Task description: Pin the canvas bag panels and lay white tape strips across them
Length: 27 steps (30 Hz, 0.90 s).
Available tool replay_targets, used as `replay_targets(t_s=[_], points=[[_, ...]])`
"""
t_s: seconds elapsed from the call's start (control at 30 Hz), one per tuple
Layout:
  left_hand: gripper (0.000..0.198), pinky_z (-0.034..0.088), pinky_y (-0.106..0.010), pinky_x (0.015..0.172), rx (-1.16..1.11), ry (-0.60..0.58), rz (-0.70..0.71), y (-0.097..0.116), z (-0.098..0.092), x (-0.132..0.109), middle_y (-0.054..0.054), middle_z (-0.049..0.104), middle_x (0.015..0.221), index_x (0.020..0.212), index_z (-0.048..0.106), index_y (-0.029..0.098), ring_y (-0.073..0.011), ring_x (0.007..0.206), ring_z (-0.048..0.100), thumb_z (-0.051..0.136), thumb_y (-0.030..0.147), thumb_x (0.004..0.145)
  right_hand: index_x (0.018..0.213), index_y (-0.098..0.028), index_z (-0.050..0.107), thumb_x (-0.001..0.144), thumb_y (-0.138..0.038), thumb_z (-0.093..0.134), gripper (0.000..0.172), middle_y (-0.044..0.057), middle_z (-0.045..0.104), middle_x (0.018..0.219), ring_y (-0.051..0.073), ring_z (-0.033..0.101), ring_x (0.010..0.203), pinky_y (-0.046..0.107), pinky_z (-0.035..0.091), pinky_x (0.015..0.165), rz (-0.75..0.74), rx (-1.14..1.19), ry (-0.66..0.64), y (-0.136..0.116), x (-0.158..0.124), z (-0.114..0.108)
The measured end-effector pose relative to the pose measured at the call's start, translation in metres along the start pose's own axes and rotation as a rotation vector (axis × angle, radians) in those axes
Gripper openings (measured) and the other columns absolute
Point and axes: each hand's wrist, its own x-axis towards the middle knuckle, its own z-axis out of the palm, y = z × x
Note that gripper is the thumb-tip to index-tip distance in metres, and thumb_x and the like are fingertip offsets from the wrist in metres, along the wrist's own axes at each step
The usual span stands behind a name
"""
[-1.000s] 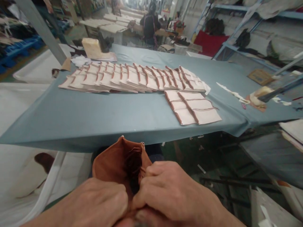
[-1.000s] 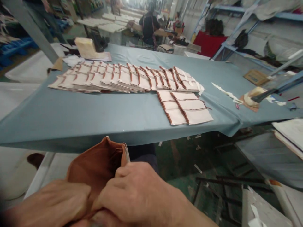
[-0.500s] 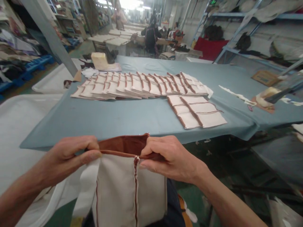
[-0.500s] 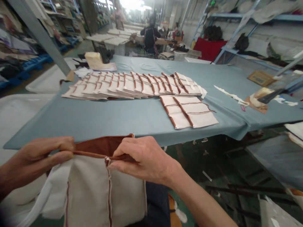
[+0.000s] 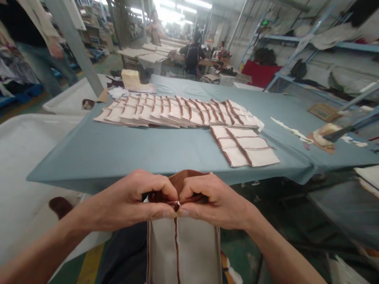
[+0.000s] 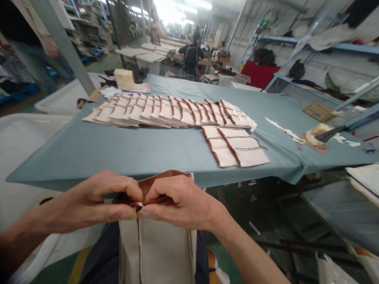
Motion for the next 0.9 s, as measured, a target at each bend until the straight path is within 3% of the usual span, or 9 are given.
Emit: replay_targets(t_s=[0.2, 0.37, 0.6, 0.9], points=[[0.023, 0.04, -0.019, 0.058, -0.031, -0.033, -0.107, -0.008, 0.0, -0.004, 0.002, 0.071, 0.072, 0.088, 0.076, 0.016, -0.0102, 0.062, 0.058, 0.072, 0.035, 0.099, 0.087, -0.017, 0.067, 0.109, -0.038, 0.068, 0.03, -0.003, 0.064, 0.076, 0.009, 0.05, 0.062, 0.022, 0.04, 0.064, 0.011, -0.018, -0.042, 0.002, 0.001, 0.006], [0.02, 0.044, -0.019, 0.062, -0.023, -0.053, -0.114, -0.009, -0.001, -0.009, 0.002, 0.072, 0.076, 0.089, 0.074, 0.017, -0.0111, 0.067, 0.062, 0.065, 0.029, 0.101, 0.088, -0.018, 0.068, 0.107, -0.037, 0.07, 0.027, -0.002, 0.068, 0.077, 0.011, 0.057, 0.065, 0.023, 0.041, 0.067, 0.039, -0.089, -0.054, 0.003, 0.001, 0.01], [0.015, 0.044, -0.016, 0.065, 0.121, 0.038, -0.086, -0.001, 0.006, -0.015, 0.007, 0.069, 0.076, 0.087, 0.07, 0.02, -0.0074, 0.066, 0.06, 0.061, 0.018, 0.099, 0.087, -0.02, 0.065, 0.103, -0.031, 0.071, 0.02, -0.001, 0.072, 0.077, 0.013, 0.061, 0.067, 0.025, 0.042, 0.069, 0.02, -0.203, 0.029, 0.002, -0.001, 0.02], [0.011, 0.048, -0.012, 0.073, 0.241, 0.16, -0.018, -0.008, 0.007, -0.032, 0.008, 0.075, 0.087, 0.1, 0.071, 0.024, -0.0067, 0.076, 0.069, 0.066, 0.015, 0.102, 0.089, -0.017, 0.072, 0.102, -0.026, 0.065, 0.016, 0.0, 0.072, 0.078, 0.011, 0.059, 0.068, 0.024, 0.044, 0.069, 0.142, -0.06, 0.083, 0.007, 0.002, 0.029]])
